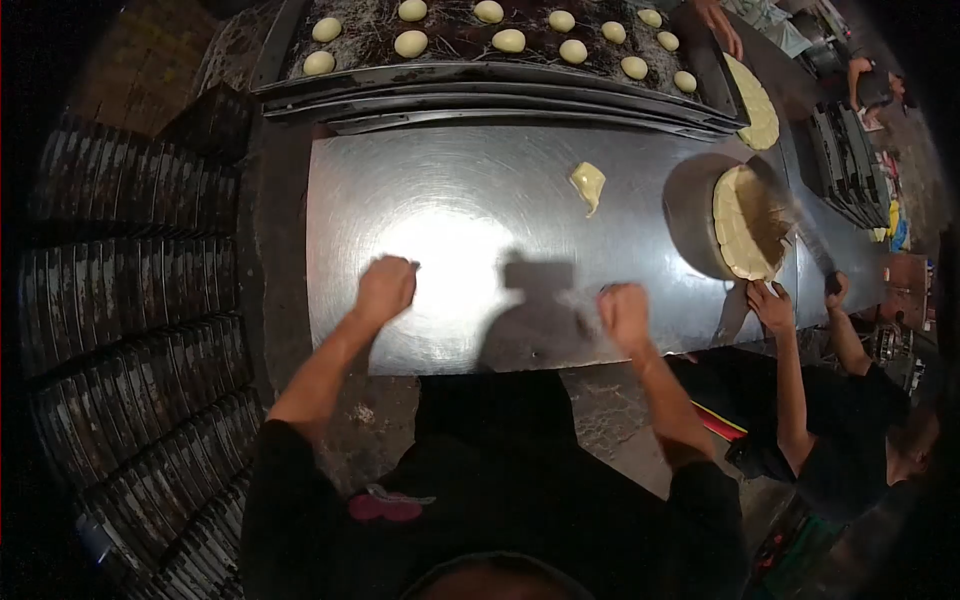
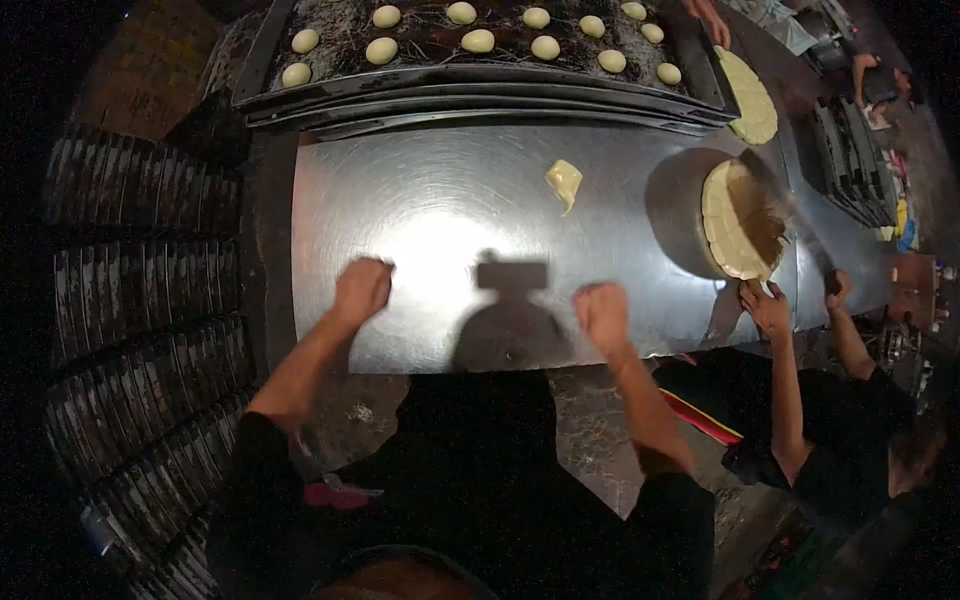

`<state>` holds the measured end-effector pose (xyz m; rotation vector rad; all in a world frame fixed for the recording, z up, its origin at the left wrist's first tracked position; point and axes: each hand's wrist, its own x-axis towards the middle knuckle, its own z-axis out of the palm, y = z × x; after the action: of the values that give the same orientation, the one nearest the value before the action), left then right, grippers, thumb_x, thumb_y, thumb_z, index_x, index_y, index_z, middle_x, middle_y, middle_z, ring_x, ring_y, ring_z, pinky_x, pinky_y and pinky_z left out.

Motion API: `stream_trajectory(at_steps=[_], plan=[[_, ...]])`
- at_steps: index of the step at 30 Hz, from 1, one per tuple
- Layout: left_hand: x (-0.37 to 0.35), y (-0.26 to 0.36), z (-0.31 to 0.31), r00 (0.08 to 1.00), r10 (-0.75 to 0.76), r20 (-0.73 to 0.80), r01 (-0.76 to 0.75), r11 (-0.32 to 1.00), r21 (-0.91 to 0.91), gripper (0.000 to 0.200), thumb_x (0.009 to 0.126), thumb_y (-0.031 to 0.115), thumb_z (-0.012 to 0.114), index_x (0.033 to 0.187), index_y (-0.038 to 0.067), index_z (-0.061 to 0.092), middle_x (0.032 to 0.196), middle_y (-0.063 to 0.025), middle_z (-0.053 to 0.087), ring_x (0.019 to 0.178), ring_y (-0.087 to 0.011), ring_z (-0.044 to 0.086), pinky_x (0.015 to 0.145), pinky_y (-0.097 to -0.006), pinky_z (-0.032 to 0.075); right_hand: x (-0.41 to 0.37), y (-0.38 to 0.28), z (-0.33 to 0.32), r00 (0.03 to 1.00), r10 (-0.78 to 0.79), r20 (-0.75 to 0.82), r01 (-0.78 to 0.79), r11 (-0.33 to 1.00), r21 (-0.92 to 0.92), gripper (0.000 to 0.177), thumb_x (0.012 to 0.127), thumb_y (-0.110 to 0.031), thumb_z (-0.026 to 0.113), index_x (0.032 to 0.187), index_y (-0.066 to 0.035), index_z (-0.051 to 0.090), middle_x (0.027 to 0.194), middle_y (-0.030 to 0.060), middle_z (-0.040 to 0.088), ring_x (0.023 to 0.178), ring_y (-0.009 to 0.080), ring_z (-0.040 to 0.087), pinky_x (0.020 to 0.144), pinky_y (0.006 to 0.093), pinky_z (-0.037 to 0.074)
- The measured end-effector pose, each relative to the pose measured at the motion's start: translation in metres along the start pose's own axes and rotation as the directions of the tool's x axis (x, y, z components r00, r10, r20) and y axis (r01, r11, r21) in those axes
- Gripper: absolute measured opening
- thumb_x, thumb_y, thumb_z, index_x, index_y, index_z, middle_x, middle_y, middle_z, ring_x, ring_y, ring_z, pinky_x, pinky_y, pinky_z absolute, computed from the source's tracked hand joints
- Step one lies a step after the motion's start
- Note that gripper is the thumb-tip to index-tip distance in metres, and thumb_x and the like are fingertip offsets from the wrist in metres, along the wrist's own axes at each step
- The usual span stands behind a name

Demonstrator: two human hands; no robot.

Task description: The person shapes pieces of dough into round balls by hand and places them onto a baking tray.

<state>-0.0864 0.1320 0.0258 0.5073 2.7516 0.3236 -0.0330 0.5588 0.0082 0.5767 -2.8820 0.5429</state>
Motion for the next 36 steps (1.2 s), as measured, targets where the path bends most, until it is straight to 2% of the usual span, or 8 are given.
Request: stream_trajectory(at_steps=[5, 6, 8, 14, 18, 21, 26, 36], plan=[[0.06, 0.061, 0.001, 0.844, -0.039, -0.535, -0.209, 0.894, -0.395, 0.021, 0.083, 0.005, 0.058, 0.103, -0.001, 0.062, 0.087, -0.0165, 0.062, 0.078, -0.0336, 0.058, 0.073, -0.043, 0.047, 0.077, -0.029, 0.04, 0.876, 0.343, -0.339, -0.213, 0.905, 0.367, 0.015, 0.087, -0.011, 0.061, 0.1, -0.004, 0.06, 0.097, 0.0165, 0.059, 0.092, 0.0311, 0.054, 0.082, 0.0399, 0.043], [0.044, 0.07, 0.009, 0.918, 0.135, -0.373, -0.251, 0.926, -0.281, 0.023, 0.083, 0.005, 0.058, 0.105, 0.0, 0.063, 0.088, -0.0166, 0.063, 0.08, -0.0327, 0.059, 0.074, -0.0424, 0.047, 0.043, -0.035, 0.087, 0.852, 0.459, -0.252, 0.126, 0.287, 0.95, 0.014, 0.093, -0.015, 0.056, 0.1, -0.004, 0.06, 0.098, 0.0156, 0.058, 0.091, 0.03, 0.054, 0.082, 0.0383, 0.044], [0.002, 0.056, 0.018, 0.828, 0.398, -0.395, -0.47, 0.877, -0.102, 0.021, 0.082, 0.005, 0.057, 0.102, 0.001, 0.063, 0.086, -0.0176, 0.063, 0.08, -0.0322, 0.061, 0.073, -0.0443, 0.047, -0.004, -0.042, 0.048, 0.976, 0.2, -0.082, -0.155, 0.91, 0.384, 0.016, 0.092, -0.014, 0.059, 0.101, -0.002, 0.058, 0.1, 0.015, 0.058, 0.091, 0.0285, 0.054, 0.085, 0.0375, 0.045], [0.066, 0.041, -0.01, 0.766, -0.292, -0.573, -0.096, 0.829, -0.551, 0.023, 0.087, 0.006, 0.053, 0.107, -0.001, 0.061, 0.083, -0.0172, 0.062, 0.079, -0.0363, 0.059, 0.074, -0.0467, 0.047, 0.086, -0.019, 0.01, 0.845, 0.323, -0.426, -0.25, 0.943, 0.221, 0.013, 0.082, -0.005, 0.065, 0.094, -0.001, 0.065, 0.101, 0.0149, 0.061, 0.1, 0.0344, 0.056, 0.088, 0.041, 0.044], [0.012, 0.052, 0.012, 0.785, 0.442, -0.433, -0.549, 0.821, -0.156, 0.014, 0.085, 0.006, 0.057, 0.097, 0.002, 0.064, 0.08, -0.0193, 0.061, 0.071, -0.0354, 0.059, 0.066, -0.0449, 0.046, 0.033, -0.044, 0.029, 0.94, 0.103, -0.324, 0.042, 0.911, 0.411, 0.012, 0.08, -0.002, 0.065, 0.091, -0.004, 0.066, 0.098, 0.0125, 0.063, 0.099, 0.0327, 0.056, 0.088, 0.0415, 0.044], [0.007, -0.004, -0.015, 0.989, 0.142, -0.04, -0.142, 0.99, 0.009, 0.01, 0.082, 0.006, 0.059, 0.089, 0.003, 0.065, 0.074, -0.0144, 0.061, 0.068, -0.0301, 0.058, 0.068, -0.0436, 0.047, 0.001, -0.008, -0.005, 0.99, 0.045, -0.135, -0.013, 0.974, 0.225, 0.01, 0.081, -0.004, 0.064, 0.091, -0.004, 0.067, 0.101, 0.0111, 0.064, 0.101, 0.0321, 0.056, 0.088, 0.0421, 0.043], [0.068, 0.034, 0.012, 0.748, -0.357, -0.559, -0.197, 0.685, -0.701, 0.045, 0.073, 0.003, 0.072, 0.116, 0.002, 0.062, 0.105, -0.0134, 0.065, 0.09, -0.0261, 0.063, 0.083, -0.0343, 0.051, 0.099, -0.028, 0.029, 0.865, 0.249, -0.435, -0.163, 0.96, 0.226, 0.01, 0.082, -0.008, 0.064, 0.091, -0.003, 0.066, 0.109, 0.0136, 0.063, 0.106, 0.0356, 0.055, 0.091, 0.0428, 0.043], [-0.024, 0.053, -0.002, 0.975, 0.137, -0.175, -0.17, 0.967, -0.19, 0.038, 0.082, 0.009, 0.066, 0.12, 0.005, 0.062, 0.131, -0.0194, 0.051, 0.117, -0.0353, 0.051, 0.095, -0.0417, 0.048, 0.163, -0.072, -0.062, 0.873, 0.254, 0.415, -0.485, 0.532, 0.694, 0.034, 0.084, -0.009, 0.069, 0.117, -0.003, 0.061, 0.107, 0.0089, 0.065, 0.096, 0.0157, 0.06, 0.087, 0.029, 0.048]])
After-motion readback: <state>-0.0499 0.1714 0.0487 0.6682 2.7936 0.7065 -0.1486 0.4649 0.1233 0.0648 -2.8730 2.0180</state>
